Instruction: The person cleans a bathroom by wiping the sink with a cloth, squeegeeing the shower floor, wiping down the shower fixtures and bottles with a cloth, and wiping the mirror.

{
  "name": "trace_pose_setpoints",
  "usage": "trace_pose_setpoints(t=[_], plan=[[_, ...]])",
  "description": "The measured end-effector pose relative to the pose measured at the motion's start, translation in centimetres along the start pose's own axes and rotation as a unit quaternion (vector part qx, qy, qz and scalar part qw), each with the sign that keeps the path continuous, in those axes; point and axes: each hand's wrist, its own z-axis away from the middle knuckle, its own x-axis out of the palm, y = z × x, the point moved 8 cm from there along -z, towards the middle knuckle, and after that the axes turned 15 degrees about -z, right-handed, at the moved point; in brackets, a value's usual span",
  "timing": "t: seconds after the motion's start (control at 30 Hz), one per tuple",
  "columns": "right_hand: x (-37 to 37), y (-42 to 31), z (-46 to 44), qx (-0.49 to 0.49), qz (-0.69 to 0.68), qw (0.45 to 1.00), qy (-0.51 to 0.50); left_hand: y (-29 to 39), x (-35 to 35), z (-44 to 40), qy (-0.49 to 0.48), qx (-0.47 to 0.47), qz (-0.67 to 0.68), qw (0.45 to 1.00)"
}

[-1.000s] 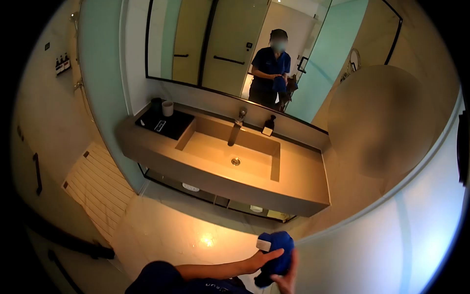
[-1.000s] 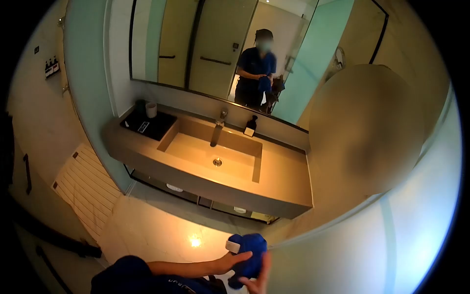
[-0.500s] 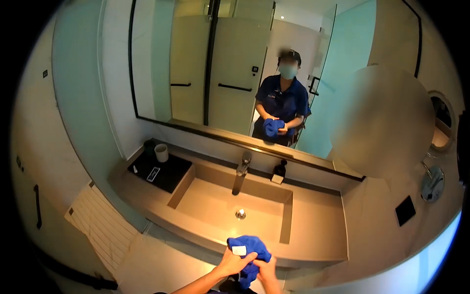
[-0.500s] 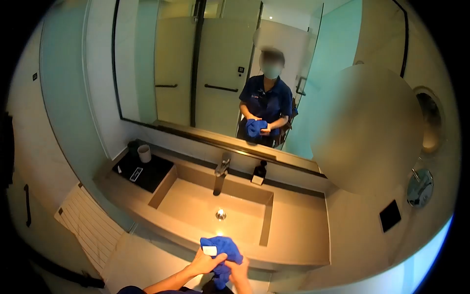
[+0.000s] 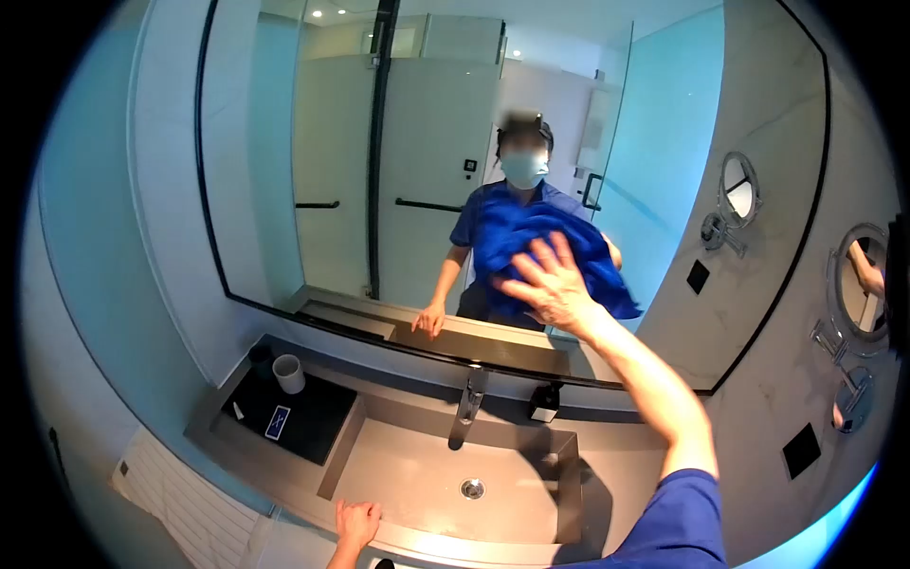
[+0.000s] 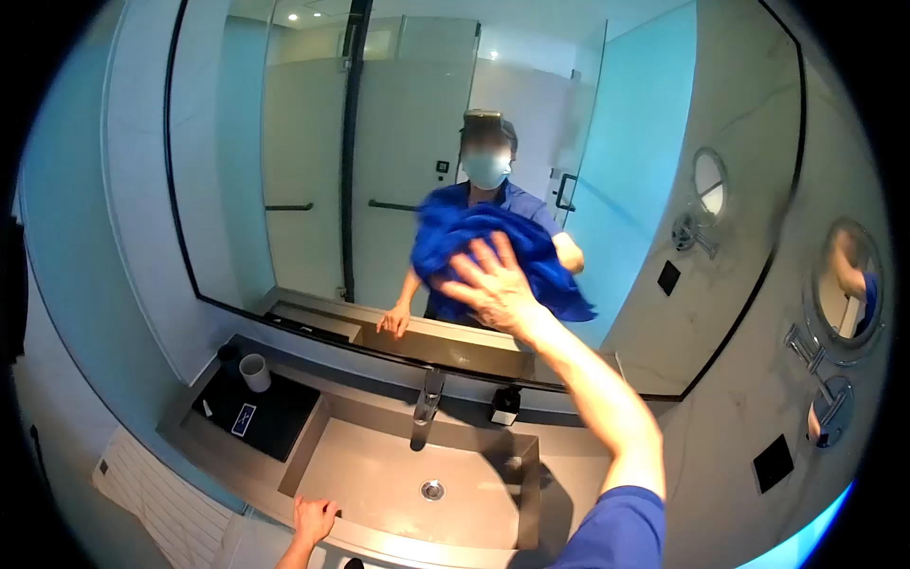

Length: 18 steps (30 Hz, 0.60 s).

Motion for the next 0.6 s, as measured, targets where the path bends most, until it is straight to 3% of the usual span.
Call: trace_pose_setpoints(t=[0.03, 0.07, 0.1, 0.17, 0.23, 0.3, 0.33, 0.37, 0.43, 0.47, 0.5, 0.57, 0.6], plan=[[0.7, 0.0, -0.8, -0.094, 0.004, 0.995, -0.036, -0.6, 0.4, 0.1, 0.002, -0.004, 0.024, 1.000], [-1.3, 1.4, -2.6, -0.126, 0.020, 0.987, -0.094, -1.1, 0.1, 0.2, -0.002, 0.005, 0.016, 1.000], [-3.5, 5.0, -3.4, -0.090, 0.080, 0.991, -0.050, -0.7, -0.1, 0.4, -0.004, 0.038, 0.012, 0.999], [-12.5, 13.6, -3.5, 0.028, 0.192, 0.968, 0.158, -1.0, 0.7, 0.5, -0.003, 0.079, 0.014, 0.997], [-21.5, 21.7, 0.6, 0.270, 0.096, 0.880, 0.380, -2.1, 2.7, 0.4, -0.054, 0.083, 0.045, 0.994], [-21.1, 22.3, 2.4, 0.294, 0.172, 0.806, 0.483, -1.0, 0.8, 0.3, -0.033, 0.068, 0.029, 0.997], [-17.8, 20.8, 0.6, 0.227, 0.153, 0.858, 0.434, -0.6, 0.0, 0.2, -0.016, 0.052, 0.015, 0.998], [-11.4, 15.8, -2.5, 0.160, 0.134, 0.924, 0.319, -0.3, -0.1, -0.1, -0.010, 0.054, 0.019, 0.998], [-2.3, 8.1, -4.5, 0.095, 0.111, 0.969, 0.198, -1.0, -0.3, 0.0, -0.002, 0.030, 0.119, 0.993], [1.9, 4.6, -4.7, 0.007, 0.016, 0.996, 0.091, -1.3, -0.2, 0.2, -0.019, 0.066, 0.085, 0.994], [5.3, 0.8, -4.4, -0.079, -0.081, 0.993, -0.015, -2.0, -1.1, 1.4, -0.026, 0.067, 0.076, 0.995], [9.4, -3.3, -4.4, -0.267, -0.239, 0.909, -0.215, -2.5, -2.1, 0.3, -0.086, 0.078, 0.149, 0.982], [5.0, -0.3, -7.1, -0.137, -0.161, 0.951, -0.227, -3.3, -1.6, 2.3, 0.176, 0.218, 0.064, 0.958]])
